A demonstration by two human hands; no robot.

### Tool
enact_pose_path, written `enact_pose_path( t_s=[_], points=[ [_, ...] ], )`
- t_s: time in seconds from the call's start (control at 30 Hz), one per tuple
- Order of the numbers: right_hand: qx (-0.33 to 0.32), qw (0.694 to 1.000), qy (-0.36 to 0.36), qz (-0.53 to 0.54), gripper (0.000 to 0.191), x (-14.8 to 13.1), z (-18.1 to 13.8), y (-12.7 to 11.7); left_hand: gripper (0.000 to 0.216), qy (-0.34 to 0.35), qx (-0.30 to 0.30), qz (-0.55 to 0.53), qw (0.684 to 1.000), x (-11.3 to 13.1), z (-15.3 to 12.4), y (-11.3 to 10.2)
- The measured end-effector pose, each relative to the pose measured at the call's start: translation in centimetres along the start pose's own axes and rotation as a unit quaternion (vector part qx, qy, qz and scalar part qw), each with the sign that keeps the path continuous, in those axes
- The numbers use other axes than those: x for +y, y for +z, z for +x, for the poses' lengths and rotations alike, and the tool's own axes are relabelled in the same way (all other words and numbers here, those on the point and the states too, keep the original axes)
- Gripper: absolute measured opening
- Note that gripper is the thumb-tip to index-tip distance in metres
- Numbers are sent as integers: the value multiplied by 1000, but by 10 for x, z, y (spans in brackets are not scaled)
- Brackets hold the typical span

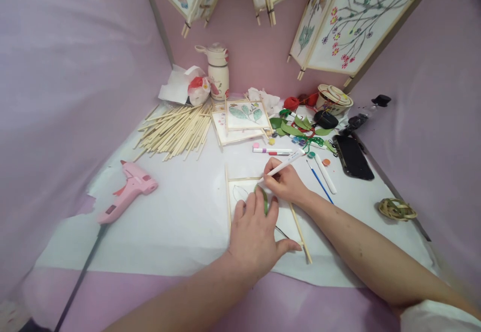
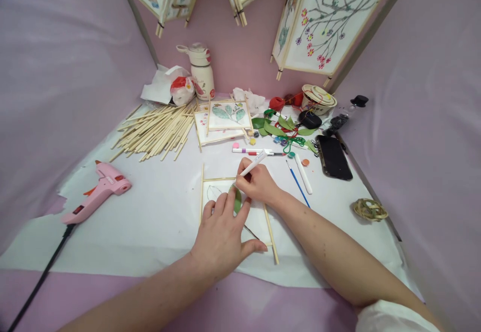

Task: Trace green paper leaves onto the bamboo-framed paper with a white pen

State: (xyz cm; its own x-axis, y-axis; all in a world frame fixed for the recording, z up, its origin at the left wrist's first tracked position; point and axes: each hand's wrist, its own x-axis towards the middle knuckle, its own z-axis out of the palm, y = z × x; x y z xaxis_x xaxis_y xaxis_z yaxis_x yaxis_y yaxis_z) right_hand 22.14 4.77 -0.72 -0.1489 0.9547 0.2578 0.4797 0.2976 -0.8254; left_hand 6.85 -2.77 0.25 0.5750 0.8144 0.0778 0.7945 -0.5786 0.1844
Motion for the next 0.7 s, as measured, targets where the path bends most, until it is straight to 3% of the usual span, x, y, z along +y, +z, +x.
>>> enact_pose_path(
  t_s=[0.7],
  points=[
    [-5, 1000, -5, 6, 10, 0, 0, -1, 96, -3, 1, 21, 1000, 1, 1, 1]
  ],
)
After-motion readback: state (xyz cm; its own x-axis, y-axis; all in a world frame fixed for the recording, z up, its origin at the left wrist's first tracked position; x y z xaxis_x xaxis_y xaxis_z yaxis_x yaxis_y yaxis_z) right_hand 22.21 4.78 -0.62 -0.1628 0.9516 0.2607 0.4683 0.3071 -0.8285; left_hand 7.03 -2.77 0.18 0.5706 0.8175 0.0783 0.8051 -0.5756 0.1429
